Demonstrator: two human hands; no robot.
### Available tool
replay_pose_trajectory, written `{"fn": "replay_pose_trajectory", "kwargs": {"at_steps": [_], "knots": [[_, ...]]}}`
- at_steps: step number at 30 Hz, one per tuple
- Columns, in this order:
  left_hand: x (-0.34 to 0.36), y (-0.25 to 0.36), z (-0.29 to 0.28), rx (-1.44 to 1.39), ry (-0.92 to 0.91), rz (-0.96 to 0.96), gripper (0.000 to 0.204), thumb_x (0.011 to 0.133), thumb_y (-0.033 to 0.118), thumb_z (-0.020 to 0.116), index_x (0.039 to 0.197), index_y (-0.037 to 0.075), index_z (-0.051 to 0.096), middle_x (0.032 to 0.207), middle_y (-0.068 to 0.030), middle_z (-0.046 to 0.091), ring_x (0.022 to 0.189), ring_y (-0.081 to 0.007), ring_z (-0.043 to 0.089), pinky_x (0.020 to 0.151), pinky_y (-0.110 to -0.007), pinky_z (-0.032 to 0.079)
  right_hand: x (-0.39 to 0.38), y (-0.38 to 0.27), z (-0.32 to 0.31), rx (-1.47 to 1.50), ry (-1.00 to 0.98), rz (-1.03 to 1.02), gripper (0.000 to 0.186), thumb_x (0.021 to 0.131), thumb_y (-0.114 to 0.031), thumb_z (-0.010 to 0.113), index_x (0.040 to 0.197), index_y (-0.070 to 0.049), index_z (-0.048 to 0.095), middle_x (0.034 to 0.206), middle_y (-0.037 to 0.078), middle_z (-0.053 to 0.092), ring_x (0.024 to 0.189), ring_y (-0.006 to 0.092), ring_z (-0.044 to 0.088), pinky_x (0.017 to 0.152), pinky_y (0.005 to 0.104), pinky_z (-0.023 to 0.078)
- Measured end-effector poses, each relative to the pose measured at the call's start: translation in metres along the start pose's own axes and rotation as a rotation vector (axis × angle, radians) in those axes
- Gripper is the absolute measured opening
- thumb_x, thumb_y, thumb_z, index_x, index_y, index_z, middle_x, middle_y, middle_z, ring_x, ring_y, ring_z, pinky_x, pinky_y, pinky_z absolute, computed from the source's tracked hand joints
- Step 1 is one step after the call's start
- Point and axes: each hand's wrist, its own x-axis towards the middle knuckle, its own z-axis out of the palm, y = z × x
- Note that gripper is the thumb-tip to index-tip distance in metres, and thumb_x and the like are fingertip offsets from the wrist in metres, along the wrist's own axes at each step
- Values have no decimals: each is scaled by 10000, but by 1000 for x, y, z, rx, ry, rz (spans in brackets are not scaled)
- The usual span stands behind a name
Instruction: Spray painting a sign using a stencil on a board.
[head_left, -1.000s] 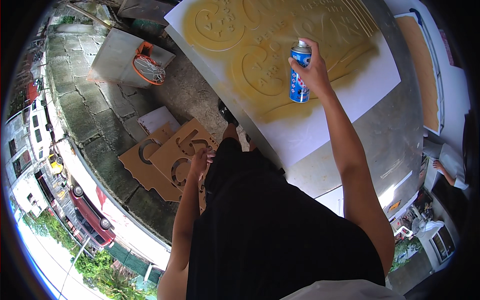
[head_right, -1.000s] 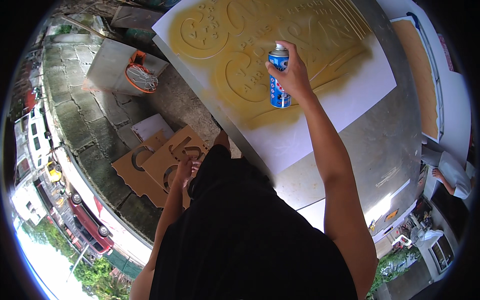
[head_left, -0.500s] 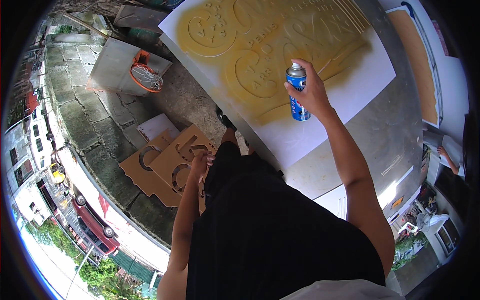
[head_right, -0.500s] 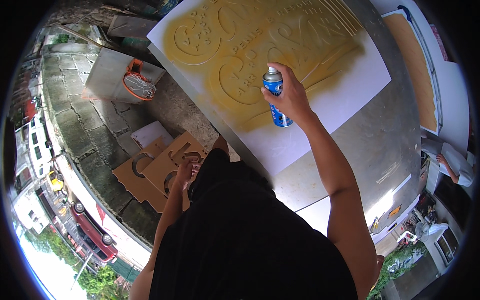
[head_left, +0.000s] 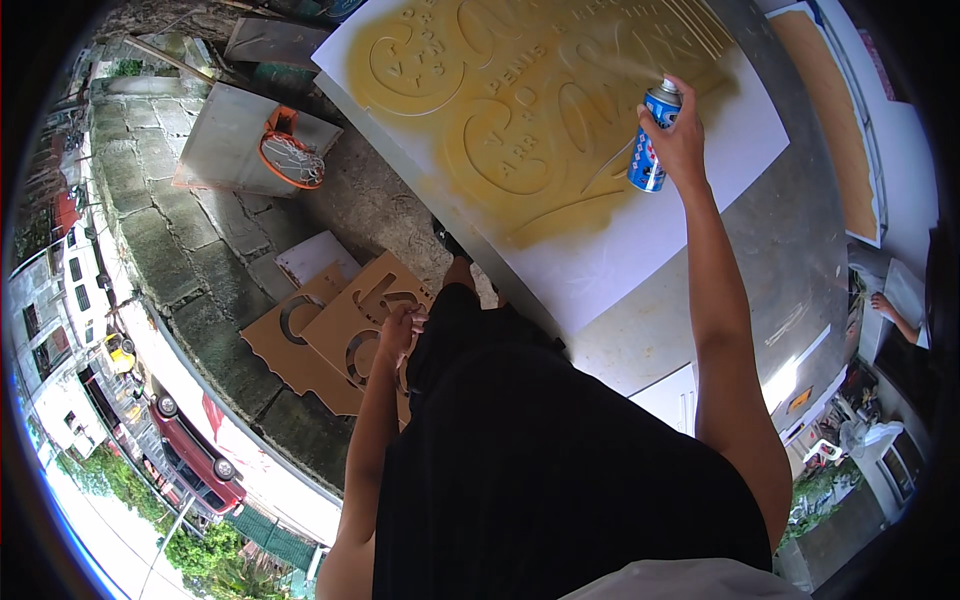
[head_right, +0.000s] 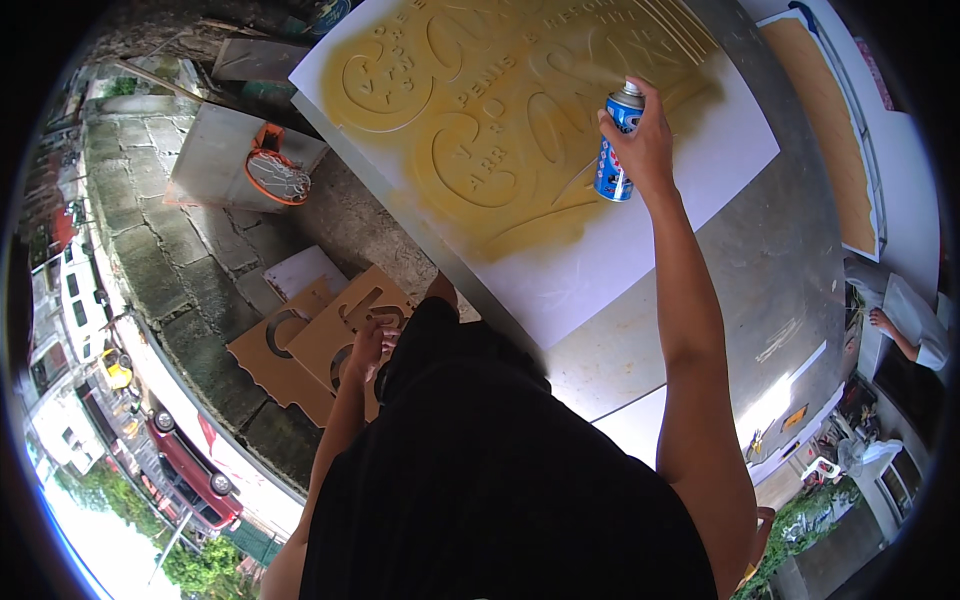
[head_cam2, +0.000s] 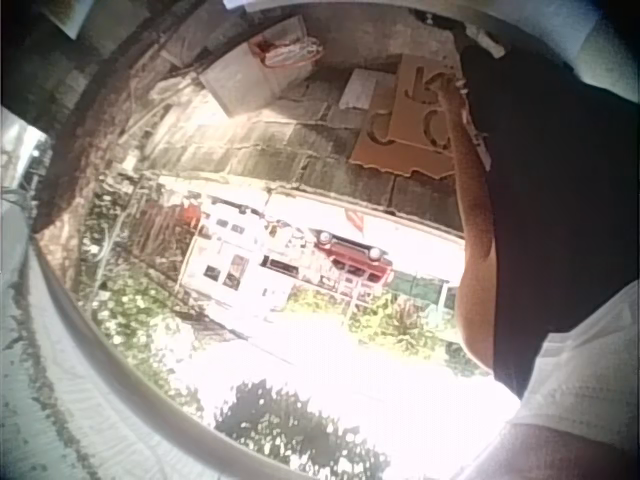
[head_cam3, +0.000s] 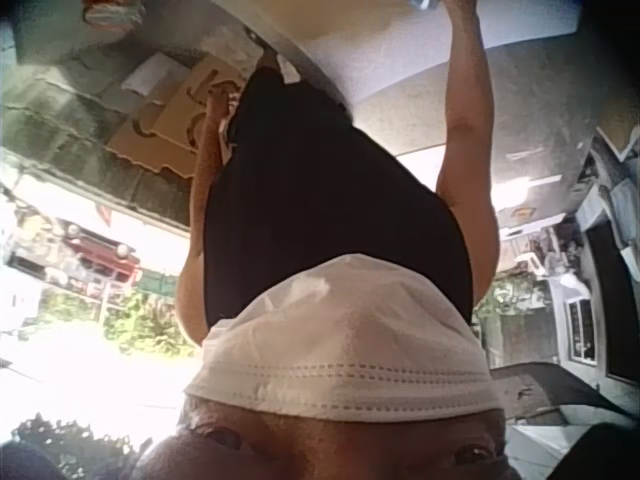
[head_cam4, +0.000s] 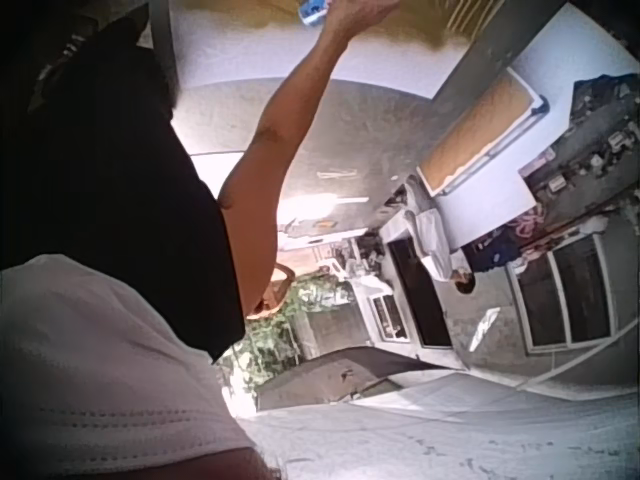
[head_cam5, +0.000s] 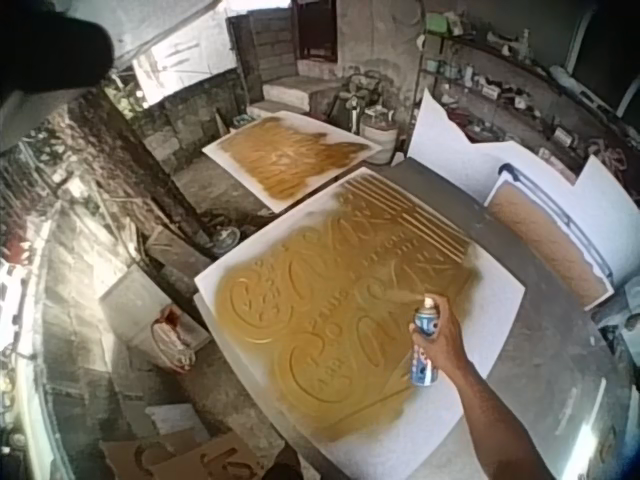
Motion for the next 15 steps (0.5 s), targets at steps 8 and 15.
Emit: {"fn": "replay_pose_trajectory", "kwargs": {"at_steps": [8, 15], "knots": [[-5, -2, 3, 37, 17, 11, 397, 1027, 80, 442, 1359, -16, 636, 1071, -78, 771, 840, -157, 671, 765, -288, 527, -48, -14, 18, 73, -172, 21, 661, 884, -229, 828, 1449, -157, 494, 1349, 191, 632, 1148, 388, 679, 1010, 467, 538], [-2, -7, 1, 18, 2, -8, 395, 1026, 73, 444, 1362, -20, 630, 1082, -85, 767, 838, -160, 674, 770, -289, 531, -93, -29, 23, 119, -322, 31, 656, 894, -220, 814, 1453, -147, 480, 1361, 186, 624, 1201, 395, 665, 1022, 467, 540]]}}
